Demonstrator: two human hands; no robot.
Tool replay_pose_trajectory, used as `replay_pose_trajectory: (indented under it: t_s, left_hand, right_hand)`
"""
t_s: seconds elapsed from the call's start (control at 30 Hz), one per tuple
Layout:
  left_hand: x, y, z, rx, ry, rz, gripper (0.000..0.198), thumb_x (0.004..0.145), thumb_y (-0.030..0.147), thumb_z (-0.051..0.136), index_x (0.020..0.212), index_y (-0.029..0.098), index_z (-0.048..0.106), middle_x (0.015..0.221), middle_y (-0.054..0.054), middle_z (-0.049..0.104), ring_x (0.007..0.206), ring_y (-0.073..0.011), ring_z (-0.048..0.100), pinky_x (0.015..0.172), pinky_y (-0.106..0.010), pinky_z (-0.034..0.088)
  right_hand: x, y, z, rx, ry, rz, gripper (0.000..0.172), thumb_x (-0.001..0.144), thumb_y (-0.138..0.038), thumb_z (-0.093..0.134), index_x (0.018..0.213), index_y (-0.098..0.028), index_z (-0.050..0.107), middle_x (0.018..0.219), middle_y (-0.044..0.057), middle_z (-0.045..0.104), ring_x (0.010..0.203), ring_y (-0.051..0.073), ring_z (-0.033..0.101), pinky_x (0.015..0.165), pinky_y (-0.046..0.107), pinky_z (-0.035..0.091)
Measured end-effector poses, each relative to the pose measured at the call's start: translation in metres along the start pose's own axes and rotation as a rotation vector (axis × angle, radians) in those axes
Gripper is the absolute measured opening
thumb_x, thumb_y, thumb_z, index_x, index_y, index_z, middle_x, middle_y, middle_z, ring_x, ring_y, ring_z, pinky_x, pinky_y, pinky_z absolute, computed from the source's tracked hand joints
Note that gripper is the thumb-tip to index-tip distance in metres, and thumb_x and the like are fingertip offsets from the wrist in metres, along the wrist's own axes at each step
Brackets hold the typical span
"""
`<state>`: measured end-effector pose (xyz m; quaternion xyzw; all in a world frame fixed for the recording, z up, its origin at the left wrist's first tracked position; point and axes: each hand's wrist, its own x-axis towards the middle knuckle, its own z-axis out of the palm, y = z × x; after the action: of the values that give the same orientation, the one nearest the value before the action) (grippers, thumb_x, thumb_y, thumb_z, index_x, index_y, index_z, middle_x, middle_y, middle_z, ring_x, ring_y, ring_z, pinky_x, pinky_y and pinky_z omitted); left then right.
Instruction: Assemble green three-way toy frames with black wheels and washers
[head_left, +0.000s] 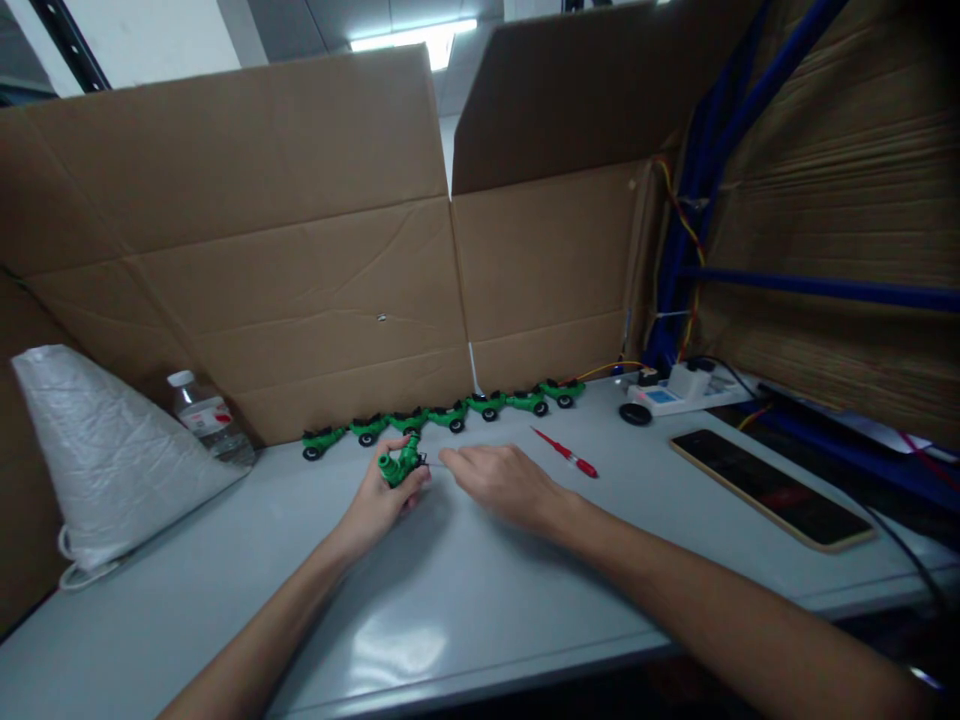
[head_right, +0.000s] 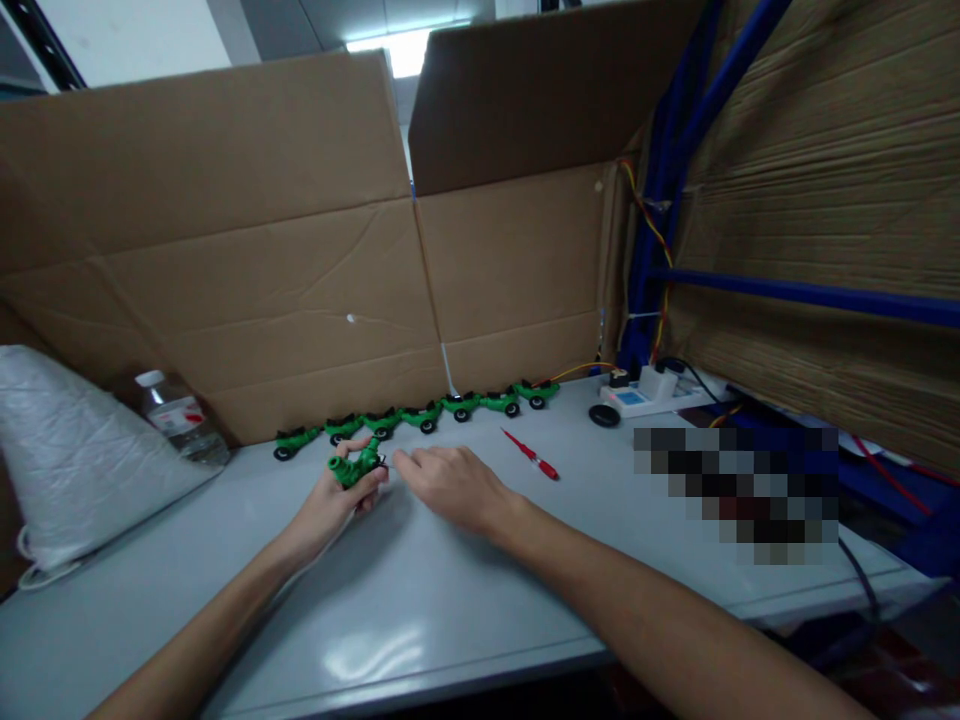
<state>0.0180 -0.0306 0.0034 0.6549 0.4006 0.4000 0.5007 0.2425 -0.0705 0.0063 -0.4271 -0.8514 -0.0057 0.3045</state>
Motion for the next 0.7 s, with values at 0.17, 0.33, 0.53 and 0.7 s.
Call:
replay_pose_trajectory:
  t_s: [0.17, 0.33, 0.53, 0.7]
  left_hand:
    - [-0.002, 0.008, 0.002, -0.073, 0.028, 0.040, 0.058, 0.087, 0.045, 0.077, 0.129, 0.024, 0.042, 0.084, 0.003, 0.060, 0.060, -0.0103, 0.049, 0.055, -0.022, 0.035]
    - [-0.004, 0.011, 0.002, 0.134, 0.108, 0.260, 0.053, 0.089, 0.042, 0.077, 0.130, 0.025, 0.048, 0.094, 0.000, 0.063, 0.082, -0.0157, 0.060, 0.075, -0.026, 0.046]
    - [-0.003, 0.010, -0.003, 0.195, 0.046, 0.320, 0.050, 0.093, 0.039, 0.074, 0.133, 0.025, 0.048, 0.108, -0.005, 0.068, 0.101, -0.0203, 0.064, 0.094, -0.034, 0.046]
    - [-0.001, 0.003, -0.001, 0.179, 0.081, 0.243, 0.051, 0.090, 0.041, 0.076, 0.130, 0.025, 0.048, 0.095, 0.000, 0.063, 0.082, -0.0156, 0.061, 0.077, -0.027, 0.046]
  right_hand:
    - [0.006, -0.006, -0.003, 0.308, 0.106, 0.143, 0.020, 0.099, -0.013, 0.050, 0.103, -0.018, 0.069, 0.081, 0.003, 0.067, 0.072, 0.015, 0.058, 0.064, 0.025, 0.038]
    - [0.014, 0.001, -0.006, 1.230, -0.161, 0.646, 0.016, 0.095, -0.022, 0.052, 0.095, -0.015, 0.067, 0.058, -0.007, 0.041, 0.046, 0.008, 0.025, 0.043, 0.020, 0.016]
    - [0.013, 0.010, -0.009, 1.488, -0.358, 0.698, 0.018, 0.093, -0.023, 0.051, 0.099, -0.014, 0.065, 0.059, -0.010, 0.033, 0.046, 0.008, 0.012, 0.042, 0.019, 0.009]
    - [0.007, 0.005, 0.003, 0.569, 0.055, 0.335, 0.021, 0.100, -0.016, 0.047, 0.104, -0.017, 0.067, 0.074, 0.000, 0.059, 0.060, 0.013, 0.049, 0.057, 0.023, 0.034]
